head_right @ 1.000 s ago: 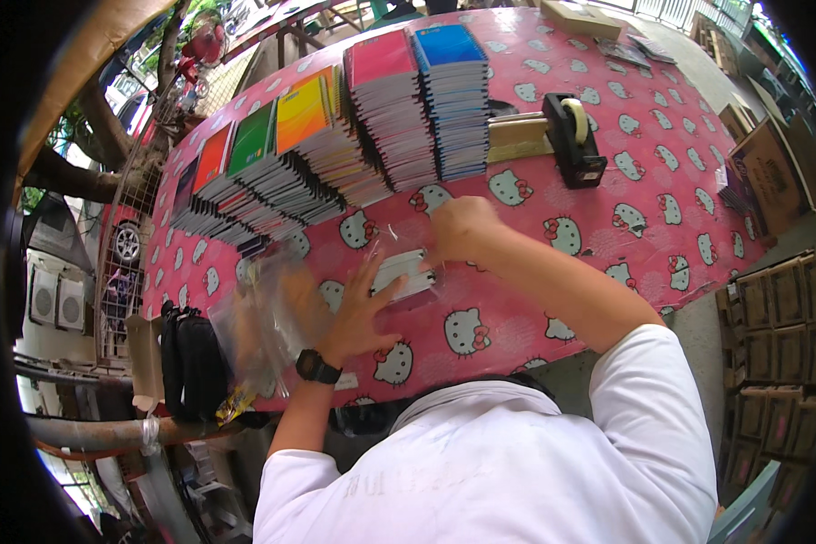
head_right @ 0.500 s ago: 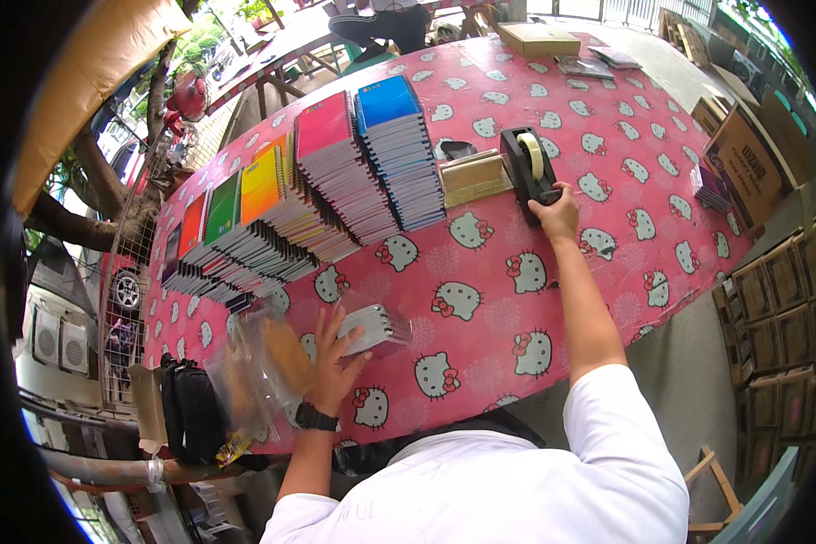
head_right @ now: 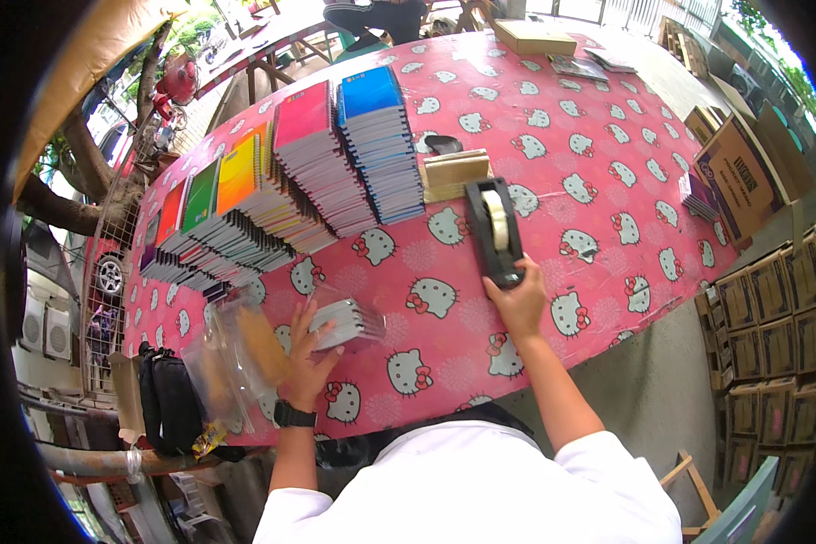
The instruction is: The person picks up several colorful notebooks from a large stack, places them into a clear plastic sleeve, and secures the sleeve with tape from a dispenser.
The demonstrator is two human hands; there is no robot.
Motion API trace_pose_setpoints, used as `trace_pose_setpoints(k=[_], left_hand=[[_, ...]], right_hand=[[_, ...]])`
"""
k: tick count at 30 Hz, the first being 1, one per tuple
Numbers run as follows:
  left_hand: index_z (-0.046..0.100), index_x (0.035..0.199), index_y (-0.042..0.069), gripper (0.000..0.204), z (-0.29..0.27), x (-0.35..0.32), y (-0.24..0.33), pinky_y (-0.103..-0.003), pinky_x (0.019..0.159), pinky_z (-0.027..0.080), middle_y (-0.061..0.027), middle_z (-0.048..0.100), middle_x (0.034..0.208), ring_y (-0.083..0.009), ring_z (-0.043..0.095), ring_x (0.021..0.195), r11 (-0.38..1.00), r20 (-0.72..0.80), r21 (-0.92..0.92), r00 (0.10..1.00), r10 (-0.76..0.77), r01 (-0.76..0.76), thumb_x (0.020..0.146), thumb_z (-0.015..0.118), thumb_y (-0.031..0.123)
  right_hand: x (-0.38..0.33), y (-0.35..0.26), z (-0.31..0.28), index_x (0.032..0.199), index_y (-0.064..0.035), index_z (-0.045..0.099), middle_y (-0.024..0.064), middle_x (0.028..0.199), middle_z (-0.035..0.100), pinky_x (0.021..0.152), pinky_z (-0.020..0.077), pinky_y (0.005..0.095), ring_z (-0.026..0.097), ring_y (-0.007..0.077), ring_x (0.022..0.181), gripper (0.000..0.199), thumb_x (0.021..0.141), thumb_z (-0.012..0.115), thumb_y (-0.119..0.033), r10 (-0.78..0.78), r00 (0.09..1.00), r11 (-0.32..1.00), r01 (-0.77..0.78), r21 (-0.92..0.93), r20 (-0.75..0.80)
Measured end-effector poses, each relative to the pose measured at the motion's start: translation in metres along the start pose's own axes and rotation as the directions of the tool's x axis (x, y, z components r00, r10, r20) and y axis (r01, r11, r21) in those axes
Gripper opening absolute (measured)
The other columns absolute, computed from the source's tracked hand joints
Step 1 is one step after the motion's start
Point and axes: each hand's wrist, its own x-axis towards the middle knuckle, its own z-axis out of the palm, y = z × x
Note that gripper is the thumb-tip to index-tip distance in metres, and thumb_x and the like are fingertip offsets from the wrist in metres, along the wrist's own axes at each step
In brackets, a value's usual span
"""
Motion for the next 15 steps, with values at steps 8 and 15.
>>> trace_pose_setpoints(k=[8,15], left_hand=[[0.065,0.108,0.014,0.045,-0.003,0.002,0.014,-0.045,0.106,0.027,-0.0081,0.039,0.14,-0.0363,0.027,0.132,0.997,-0.014,0.07,1.0,-0.012,0.013,0.065,0.074,0.006],[0.062,0.11,0.01,0.047,-0.024,0.007,0.047,-0.04,0.103,0.032,-0.0102,0.055,0.121,-0.0307,0.038,0.124,0.969,-0.289,-0.135,0.944,0.162,-0.207,0.068,0.077,0.021]], right_hand=[[0.041,-0.018,0.052,0.114,-0.0028,0.044,0.0188,0.107,0.054,0.088,0.0396,0.0421,0.049,0.0341,0.105,0.068,0.062,0.079,-0.028,-0.014,0.997,1.0,0.016,-0.019,0.079],[-0.005,-0.111,0.079,0.096,0.0009,0.062,0.0137,0.098,0.061,0.092,0.034,0.0375,0.05,0.0266,0.1,0.029,0.075,0.069,-0.018,-0.376,0.761,0.873,0.101,0.478,0.528]])
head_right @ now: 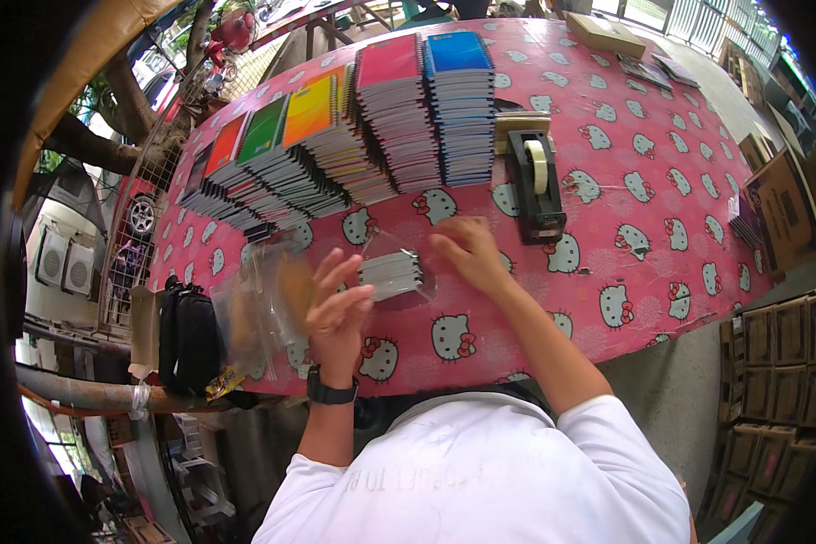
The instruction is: The person picks up several colorful notebooks from a large stack, places them into a clear plastic sleeve, and secures the sleeve with tape from a dispenser.
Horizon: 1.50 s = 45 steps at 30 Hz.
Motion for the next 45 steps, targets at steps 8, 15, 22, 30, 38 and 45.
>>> trace_pose_setpoints(k=[8,15,22,30,38,45], left_hand=[[0.032,0.137,0.007,0.106,0.002,-0.03,-0.066,-0.042,0.108,0.021,-0.0149,0.04,0.134,-0.0339,0.025,0.132,0.906,0.25,0.062,0.872,-0.42,0.418,0.049,0.087,0.026],[0.063,0.109,0.012,0.049,0.003,-0.012,-0.073,-0.045,0.106,0.025,-0.0051,0.051,0.126,-0.0329,0.031,0.128,0.989,0.288,0.023,0.947,-0.144,0.144,0.062,0.078,0.015],[0.067,0.105,0.012,0.03,0.012,-0.03,-0.072,-0.044,0.105,0.025,-0.003,0.062,0.112,-0.028,0.035,0.126,0.947,0.117,-0.211,0.968,-0.223,0.243,0.075,0.069,0.015],[0.047,0.13,0.011,0.049,0.017,-0.015,-0.058,-0.048,0.105,0.016,-0.0044,0.061,0.112,-0.0215,0.041,0.12,0.932,-0.028,-0.105,0.936,-0.352,0.347,0.082,0.058,0.014],[0.047,0.127,0.011,0.054,0.028,-0.059,-0.026,-0.064,0.103,0.006,-0.0022,0.047,0.131,-0.0216,0.035,0.127,0.877,0.202,0.478,0.966,-0.161,0.046,0.078,0.06,0.03],[0.048,0.126,0.016,0.063,0.026,-0.05,-0.02,-0.065,0.102,0.007,0.0002,0.044,0.132,-0.0217,0.036,0.125,0.865,0.241,0.497,0.946,-0.218,0.073,0.068,0.068,0.031]], right_hand=[[0.026,-0.031,0.037,0.083,-0.0025,0.068,0.0055,0.097,0.062,0.084,0.0397,0.0372,0.048,0.0232,0.103,0.022,0.07,0.071,-0.02,-0.066,0.885,0.989,-0.003,0.148,0.461],[0.008,-0.042,0.02,0.1,-0.0075,0.065,0.0058,0.11,0.058,0.095,0.0344,0.0418,0.045,0.0278,0.112,0.04,0.065,0.075,-0.022,-0.268,0.927,0.964,0.256,0.079,0.263],[-0.024,-0.043,0.043,0.102,-0.005,0.06,0.014,0.112,0.056,0.087,0.0416,0.0403,0.05,0.0315,0.103,0.045,0.065,0.077,-0.025,-0.26,0.927,0.918,0.324,-0.227,0.272],[-0.006,-0.056,0.061,0.087,-0.0001,0.059,0.0059,0.079,0.061,0.056,0.0439,0.0271,0.055,0.0119,0.066,0.027,0.07,0.076,-0.013,0.327,0.926,0.933,-0.348,0.09,0.19],[-0.001,-0.04,0.049,0.088,0.0007,0.064,0.0023,0.078,0.061,0.061,0.0426,0.0224,0.053,0.0057,0.072,0.016,0.079,0.068,-0.012,0.296,0.903,0.923,-0.355,0.15,0.313],[0.008,0.079,-0.124,0.092,-0.004,0.068,0.0084,0.08,0.066,0.069,0.0422,0.0327,0.056,0.0188,0.071,0.03,0.083,0.062,-0.032,0.153,0.845,0.838,-0.386,-0.385,-0.513]])
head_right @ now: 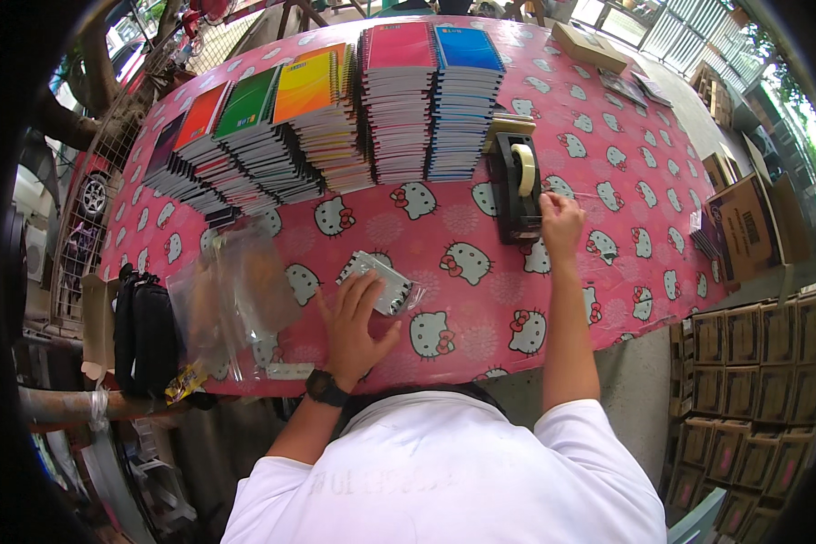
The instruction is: The person picks up several colorful notebooks from a large stack, places them into a clear plastic sleeve, and secures the sleeve with tape from a dispenser.
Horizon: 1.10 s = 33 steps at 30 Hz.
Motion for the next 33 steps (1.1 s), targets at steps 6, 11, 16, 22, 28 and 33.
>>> trace_pose_setpoints(k=[6,11,16,22,28,33], left_hand=[[0.048,0.126,0.017,0.065,0.003,-0.001,-0.004,-0.064,0.101,0.009,-0.0019,0.042,0.133,-0.0249,0.035,0.125,1.0,-0.009,0.028,1.0,0.013,-0.012,0.066,0.069,0.028],[0.048,0.127,0.016,0.065,-0.001,-0.001,-0.006,-0.065,0.101,0.01,-0.0022,0.042,0.134,-0.0255,0.036,0.125,0.998,-0.003,0.05,0.999,0.033,-0.033,0.066,0.069,0.028],[0.047,0.127,0.016,0.066,-0.002,-0.005,-0.008,-0.065,0.101,0.009,-0.002,0.042,0.134,-0.0255,0.036,0.125,0.997,-0.011,0.073,1.0,0.026,-0.025,0.066,0.069,0.029],[0.046,0.129,0.02,0.069,-0.003,-0.001,0.004,-0.066,0.101,0.008,-0.0017,0.039,0.137,-0.0261,0.031,0.129,0.999,0.04,0.034,0.999,0.01,-0.012,0.065,0.07,0.03],[0.045,0.131,0.028,0.075,-0.015,-0.002,-0.001,-0.069,0.099,0.008,-0.0061,0.026,0.145,-0.0388,0.011,0.135,0.993,0.087,0.098,0.993,-0.077,0.068,0.063,0.073,0.034],[0.045,0.132,0.03,0.077,-0.023,0.001,-0.001,-0.07,0.098,0.009,-0.0069,0.019,0.148,-0.0418,0.007,0.135,0.993,0.142,0.107,0.988,-0.056,0.041,0.061,0.075,0.036]], right_hand=[[0.009,0.019,-0.007,0.087,-0.003,0.07,0.0134,0.08,0.067,0.074,0.047,0.0354,0.063,0.0256,0.077,0.044,0.076,0.065,-0.046,-0.01,0.995,0.98,0.029,-0.197,0.098],[-0.003,0.0,-0.007,0.085,-0.0048,0.07,0.0146,0.092,0.066,0.082,0.0441,0.0355,0.061,0.0255,0.086,0.028,0.075,0.07,-0.032,-0.055,0.993,0.984,0.072,-0.164,0.109],[-0.042,-0.007,-0.023,0.085,-0.0035,0.066,0.0001,0.078,0.063,0.061,0.0423,0.0264,0.054,0.0128,0.063,0.022,0.079,0.067,-0.025,0.081,0.981,0.93,-0.138,0.339,0.177],[-0.061,0.025,0.008,0.089,-0.0042,0.061,-0.0011,0.072,0.058,0.047,0.0357,0.0207,0.047,0.0064,0.055,0.015,0.083,0.064,-0.018,0.278,0.56,0.574,-0.749,0.332,0.781],[-0.052,-0.185,0.029,0.078,-0.0017,0.062,0.0005,0.066,0.058,0.049,0.0381,0.0264,0.05,0.0111,0.057,0.022,0.079,0.065,-0.024,-0.483,0.194,0.839,-0.176,0.514,0.854],[-0.045,-0.236,0.065,0.065,0.0023,0.057,0.0074,0.061,0.056,0.049,0.0391,0.0282,0.056,0.014,0.06,0.046,0.073,0.069,-0.042,-0.358,-0.011,0.705,0.652,0.278,0.934]])
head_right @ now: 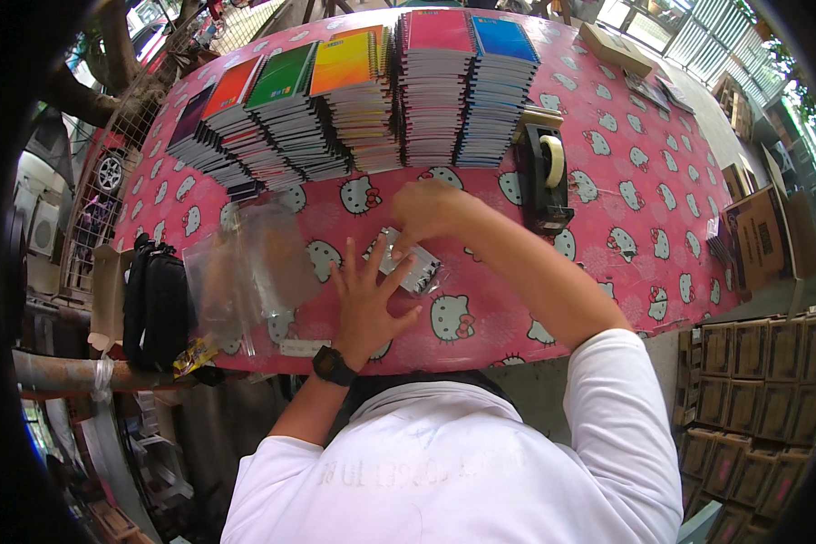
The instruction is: The person picks up several colorful notebooks from a large stack, places them into a clear plastic sleeve, and secures the sleeve with tape from a dispenser.
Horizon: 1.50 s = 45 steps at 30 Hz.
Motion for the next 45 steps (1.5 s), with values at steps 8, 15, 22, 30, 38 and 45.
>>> trace_pose_setpoints(k=[8,15,22,30,38,45], left_hand=[[0.042,0.133,0.017,0.085,-0.002,0.004,-0.008,-0.068,0.1,0.006,-0.004,0.027,0.145,-0.0363,0.009,0.136,0.998,-0.028,0.008,0.997,0.07,-0.069,0.058,0.077,0.036],[0.035,0.134,0.013,0.09,-0.013,0.056,-0.005,-0.064,0.1,0.016,-0.0027,0.041,0.134,-0.0315,0.036,0.124,0.935,0.184,0.033,0.922,0.342,-0.353,0.057,0.081,0.02],[0.023,0.139,0.011,0.105,0.002,0.051,-0.038,-0.038,0.097,0.038,-0.0103,0.05,0.118,-0.0234,0.05,0.111,0.578,-0.041,-0.813,0.997,0.068,-0.073,0.054,0.085,0.009],[0.014,0.143,0.01,0.1,0.007,0.05,-0.024,-0.032,0.085,0.045,-0.0116,0.055,0.113,-0.021,0.054,0.105,0.356,-0.038,-0.931,0.992,0.124,-0.08,0.066,0.077,0.006],[0.063,0.104,0.008,0.035,-0.073,0.086,0.012,-0.033,0.076,0.044,-0.0049,0.065,0.081,-0.0203,0.06,0.083,0.862,-0.109,-0.491,0.99,0.085,-0.128,0.071,0.072,0.017],[0.065,0.09,0.011,0.028,-0.047,0.058,0.011,-0.041,0.094,0.028,-0.002,0.063,0.081,-0.0197,0.055,0.092,0.902,0.062,-0.068,0.901,0.43,-0.426,0.064,0.075,0.018]], right_hand=[[-0.005,0.094,0.095,0.078,-0.0017,0.06,0.0014,0.063,0.054,0.05,0.0388,0.0275,0.048,0.0113,0.055,0.044,0.076,0.064,-0.045,0.195,0.961,0.621,-0.277,0.734,0.198],[-0.065,0.049,0.126,0.078,-0.0026,0.059,-0.0003,0.068,0.057,0.054,0.0422,0.0246,0.051,0.0085,0.06,0.016,0.075,0.069,-0.016,0.728,0.626,0.383,-0.031,0.923,-0.281],[-0.101,0.074,0.18,0.131,-0.0039,0.038,0.0071,0.123,0.05,0.101,0.0325,0.0321,0.045,0.0185,0.116,0.079,0.062,0.078,-0.005,0.479,0.745,0.419,0.271,0.867,-0.464],[-0.087,0.007,0.114,0.129,-0.0038,0.042,0.0084,0.119,0.053,0.092,0.039,0.031,0.049,0.0168,0.11,0.073,0.065,0.076,-0.007,0.368,0.765,0.399,0.382,0.833,-0.528],[-0.101,-0.031,0.025,0.085,-0.0016,0.065,0.0101,0.074,0.061,0.06,0.0481,0.0317,0.059,0.0193,0.075,0.013,0.077,0.065,-0.012,0.289,0.37,0.935,0.087,0.343,-0.883],[-0.118,0.017,0.093,0.093,-0.0032,0.065,0.0058,0.09,0.062,0.075,0.0426,0.0296,0.052,0.0171,0.081,0.028,0.066,0.06,-0.006,0.158,0.687,0.907,0.182,0.378,-0.71]])
